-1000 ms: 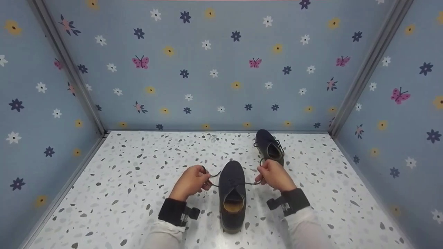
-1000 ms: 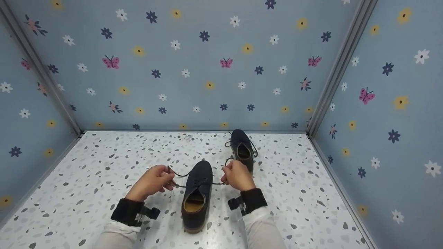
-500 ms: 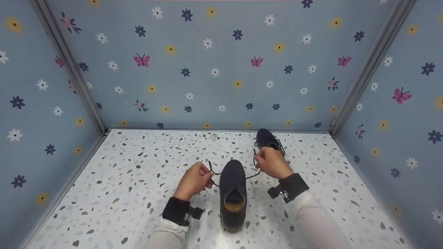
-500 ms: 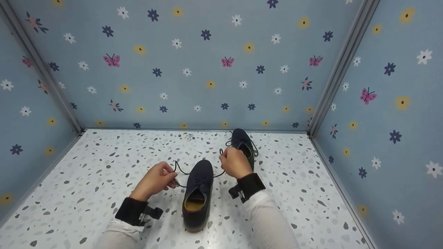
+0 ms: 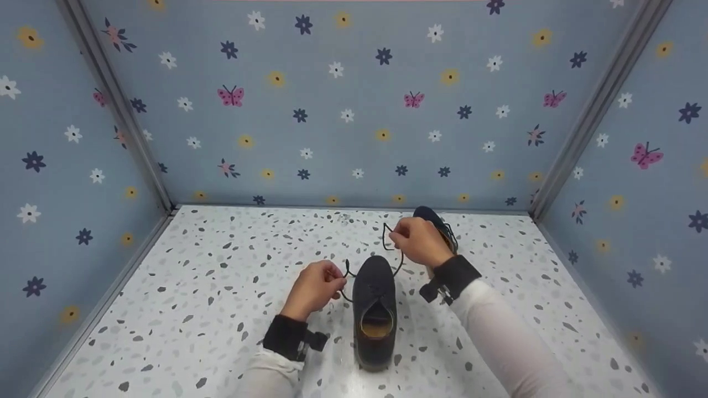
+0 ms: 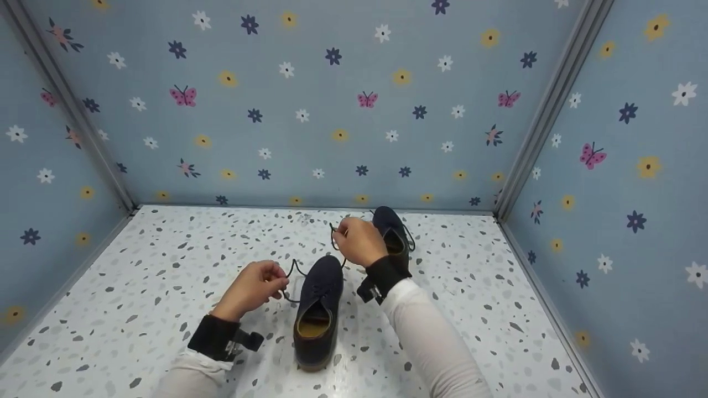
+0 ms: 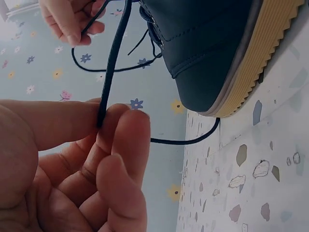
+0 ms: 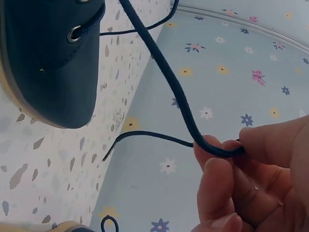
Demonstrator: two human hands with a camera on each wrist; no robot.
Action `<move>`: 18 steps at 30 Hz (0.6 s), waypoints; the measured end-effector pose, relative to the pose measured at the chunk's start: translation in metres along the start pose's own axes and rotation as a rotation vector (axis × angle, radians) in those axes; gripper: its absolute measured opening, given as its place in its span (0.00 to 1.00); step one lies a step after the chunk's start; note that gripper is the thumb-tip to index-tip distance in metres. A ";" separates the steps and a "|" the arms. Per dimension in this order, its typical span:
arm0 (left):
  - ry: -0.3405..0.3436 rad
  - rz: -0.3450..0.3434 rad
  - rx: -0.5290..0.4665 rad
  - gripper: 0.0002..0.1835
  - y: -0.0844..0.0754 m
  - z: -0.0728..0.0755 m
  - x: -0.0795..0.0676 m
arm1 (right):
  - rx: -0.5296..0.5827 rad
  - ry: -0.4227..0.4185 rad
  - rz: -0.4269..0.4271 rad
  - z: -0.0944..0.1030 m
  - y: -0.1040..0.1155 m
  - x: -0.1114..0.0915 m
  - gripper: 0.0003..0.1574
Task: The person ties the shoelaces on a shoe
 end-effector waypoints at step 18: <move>0.028 -0.097 0.055 0.03 -0.005 -0.003 0.001 | -0.056 0.008 0.151 -0.027 0.045 0.019 0.13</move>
Point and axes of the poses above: each hand's wrist, its own x-axis towards the middle knuckle, its own z-axis out of the back of the hand, y = z × x, the point moved 9 cm from there along x, towards the middle knuckle, and after that the axes turned 10 degrees about -y, right-handed, at the moved point
